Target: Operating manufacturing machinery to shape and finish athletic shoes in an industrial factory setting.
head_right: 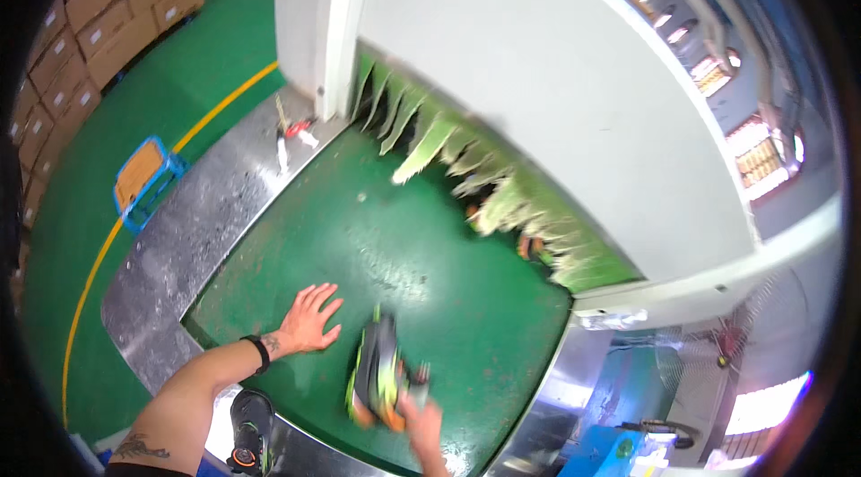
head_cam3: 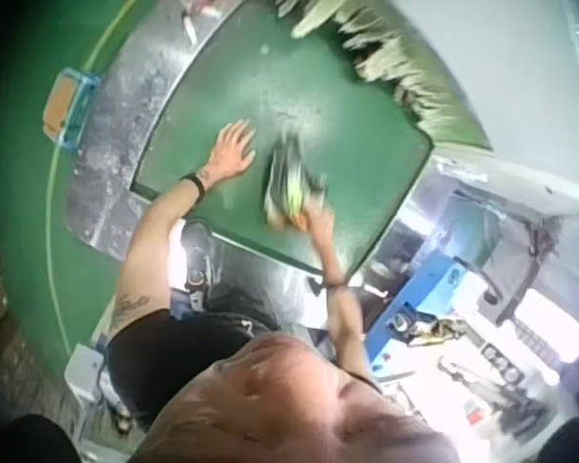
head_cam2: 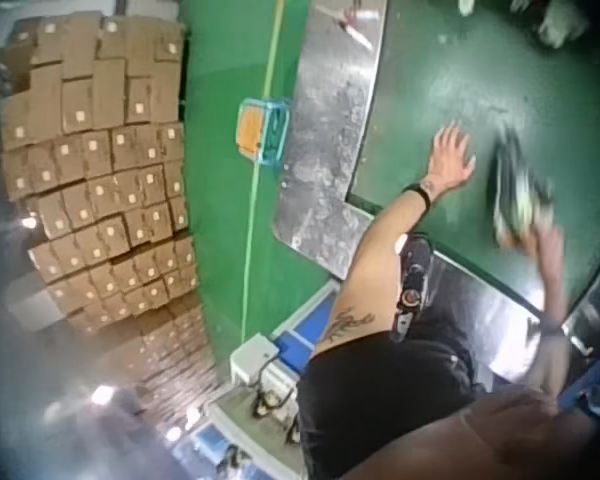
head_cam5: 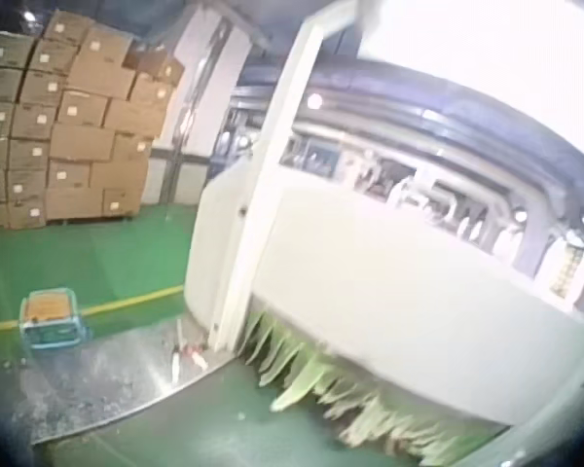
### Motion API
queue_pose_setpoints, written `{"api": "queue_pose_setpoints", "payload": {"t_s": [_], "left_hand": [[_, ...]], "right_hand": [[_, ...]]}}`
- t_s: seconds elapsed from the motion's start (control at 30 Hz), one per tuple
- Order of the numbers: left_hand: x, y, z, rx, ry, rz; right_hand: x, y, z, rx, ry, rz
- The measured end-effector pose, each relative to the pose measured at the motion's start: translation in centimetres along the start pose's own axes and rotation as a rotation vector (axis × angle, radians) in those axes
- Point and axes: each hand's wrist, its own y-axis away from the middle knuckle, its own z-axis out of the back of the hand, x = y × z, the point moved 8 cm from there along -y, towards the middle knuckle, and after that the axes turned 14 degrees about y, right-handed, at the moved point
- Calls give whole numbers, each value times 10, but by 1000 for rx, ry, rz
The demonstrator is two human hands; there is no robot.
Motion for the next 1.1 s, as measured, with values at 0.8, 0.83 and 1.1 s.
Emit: {"api": "queue_pose_setpoints", "payload": {"t_s": [0.8,0.83,1.1], "left_hand": [[-603,418,-130,1334,1379,176],[-621,458,-146,1376,1230,133],[-827,621,-244,1698,868,-136]], "right_hand": [[-294,632,49,-796,-1109,-59],[-327,657,23,-787,-1263,-158],[-481,909,-81,-1377,-1540,-441]]}}
